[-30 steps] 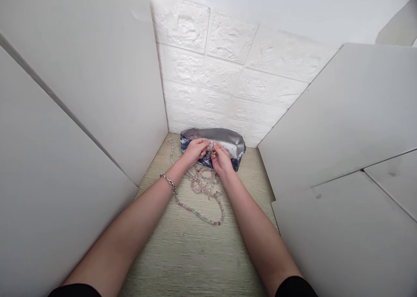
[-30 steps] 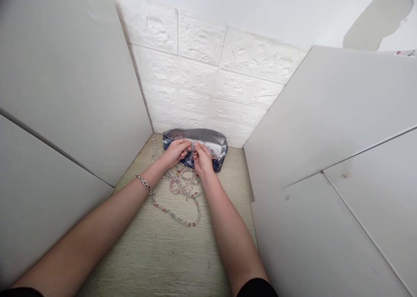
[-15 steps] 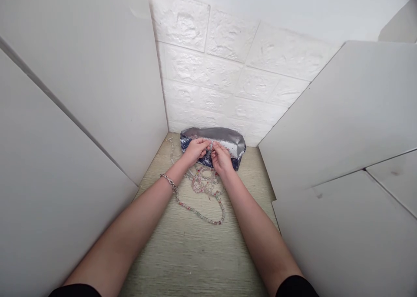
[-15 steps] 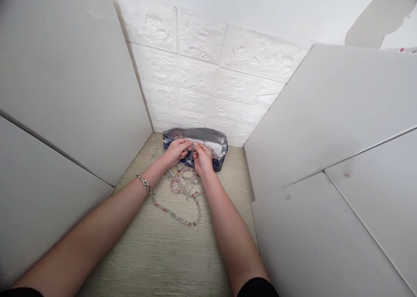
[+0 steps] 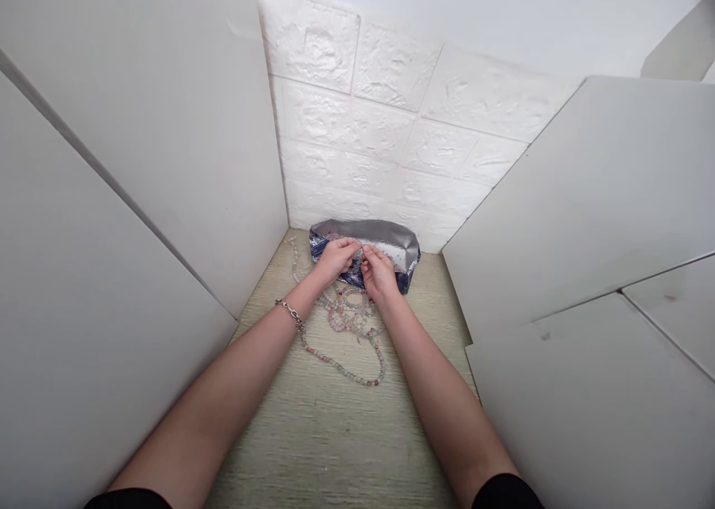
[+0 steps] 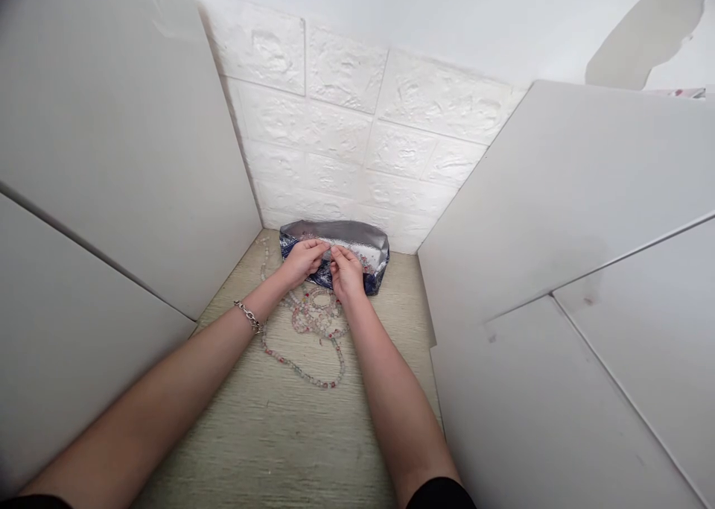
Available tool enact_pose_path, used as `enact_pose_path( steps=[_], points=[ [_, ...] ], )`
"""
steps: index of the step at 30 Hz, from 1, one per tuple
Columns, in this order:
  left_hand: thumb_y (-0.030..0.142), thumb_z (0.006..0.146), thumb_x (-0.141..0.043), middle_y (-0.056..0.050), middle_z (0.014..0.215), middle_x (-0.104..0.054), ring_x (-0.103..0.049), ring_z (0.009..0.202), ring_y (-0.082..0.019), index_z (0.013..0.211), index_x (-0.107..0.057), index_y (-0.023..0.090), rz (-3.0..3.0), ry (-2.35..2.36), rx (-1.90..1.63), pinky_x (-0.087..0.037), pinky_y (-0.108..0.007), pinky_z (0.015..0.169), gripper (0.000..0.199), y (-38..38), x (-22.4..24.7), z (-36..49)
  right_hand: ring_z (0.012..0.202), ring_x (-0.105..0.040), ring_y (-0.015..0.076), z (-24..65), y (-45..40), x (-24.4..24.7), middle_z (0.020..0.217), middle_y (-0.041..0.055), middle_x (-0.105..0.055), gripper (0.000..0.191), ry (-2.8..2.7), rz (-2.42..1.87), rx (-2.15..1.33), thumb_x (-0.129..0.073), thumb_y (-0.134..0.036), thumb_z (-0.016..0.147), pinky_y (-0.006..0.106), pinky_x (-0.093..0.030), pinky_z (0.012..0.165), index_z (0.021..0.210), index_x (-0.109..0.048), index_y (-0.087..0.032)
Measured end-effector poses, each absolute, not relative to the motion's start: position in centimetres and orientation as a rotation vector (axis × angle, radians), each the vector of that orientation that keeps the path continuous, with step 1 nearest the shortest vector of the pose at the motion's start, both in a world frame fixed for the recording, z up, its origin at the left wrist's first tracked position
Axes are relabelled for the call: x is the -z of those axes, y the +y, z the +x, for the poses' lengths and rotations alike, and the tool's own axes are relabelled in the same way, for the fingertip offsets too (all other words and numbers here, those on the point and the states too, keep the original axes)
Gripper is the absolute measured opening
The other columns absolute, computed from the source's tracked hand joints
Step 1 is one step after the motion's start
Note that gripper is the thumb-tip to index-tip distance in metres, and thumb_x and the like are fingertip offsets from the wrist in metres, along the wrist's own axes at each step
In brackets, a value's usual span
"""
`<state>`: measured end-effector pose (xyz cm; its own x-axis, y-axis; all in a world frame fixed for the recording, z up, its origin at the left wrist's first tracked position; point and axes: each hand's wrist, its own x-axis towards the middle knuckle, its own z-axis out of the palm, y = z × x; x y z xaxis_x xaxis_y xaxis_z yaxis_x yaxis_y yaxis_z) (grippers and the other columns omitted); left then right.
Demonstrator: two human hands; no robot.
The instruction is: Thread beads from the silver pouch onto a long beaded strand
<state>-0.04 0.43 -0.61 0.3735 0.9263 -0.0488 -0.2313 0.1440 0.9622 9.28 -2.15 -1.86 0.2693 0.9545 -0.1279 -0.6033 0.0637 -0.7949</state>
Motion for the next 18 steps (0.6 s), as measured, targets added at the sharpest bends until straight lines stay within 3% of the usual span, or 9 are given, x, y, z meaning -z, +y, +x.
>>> enact_pose_path(
  steps=[6, 10, 15, 18],
  points=[
    [0.03, 0.065, -0.057, 0.004, 0.047, -0.045, -0.036, 0.033, -0.001, 0.059, -0.049, 0.012, 1.148, 0.877, -1.0, -0.021, -0.016, 0.032, 0.02, 0.5, 0.7, 0.1, 0.041, -0.035, 0.0035, 9.4, -2.1, 2.3, 0.054, -0.0052, -0.054, 0.015, -0.704, -0.991, -1.065, -0.063, -0.024, 0.056, 0.017, -0.027, 0.039, 0.067, -0.059, -0.016],
    [0.03, 0.065, -0.057, 0.004, 0.046, -0.045, -0.032, 0.032, 0.0, 0.057, -0.049, 0.012, 1.133, 0.851, -0.982, -0.018, -0.016, 0.031, 0.022, 0.5, 0.7, -0.1, 0.044, -0.039, 0.0064, 9.9, -2.4, 1.9, 0.054, -0.0039, -0.055, 0.014, -0.924, -1.161, -0.885, -0.059, -0.027, 0.06, 0.02, -0.032, 0.046, 0.069, -0.062, -0.016],
    [0.03, 0.063, -0.061, 0.004, 0.048, -0.044, -0.029, 0.032, 0.001, 0.058, -0.049, 0.011, 1.073, 0.76, -0.925, -0.014, -0.015, 0.031, 0.022, 0.8, 0.8, -0.6, 0.064, -0.049, 0.0115, 10.7, -3.0, 0.5, 0.065, -0.0008, -0.06, 0.008, -1.183, -1.239, -0.598, -0.057, -0.022, 0.062, 0.024, -0.037, 0.067, 0.064, -0.065, -0.02],
    [0.028, 0.062, -0.062, 0.004, 0.049, -0.042, -0.027, 0.032, 0.002, 0.062, -0.052, 0.011, 1.026, 0.717, -0.903, -0.012, -0.015, 0.031, 0.02, 1.0, 0.7, -0.8, 0.068, -0.049, 0.0125, 10.7, -3.0, 0.0, 0.067, -0.0008, -0.06, 0.007, -1.219, -1.208, -0.605, -0.058, -0.022, 0.062, 0.024, -0.037, 0.072, 0.064, -0.065, -0.022]
  ],
)
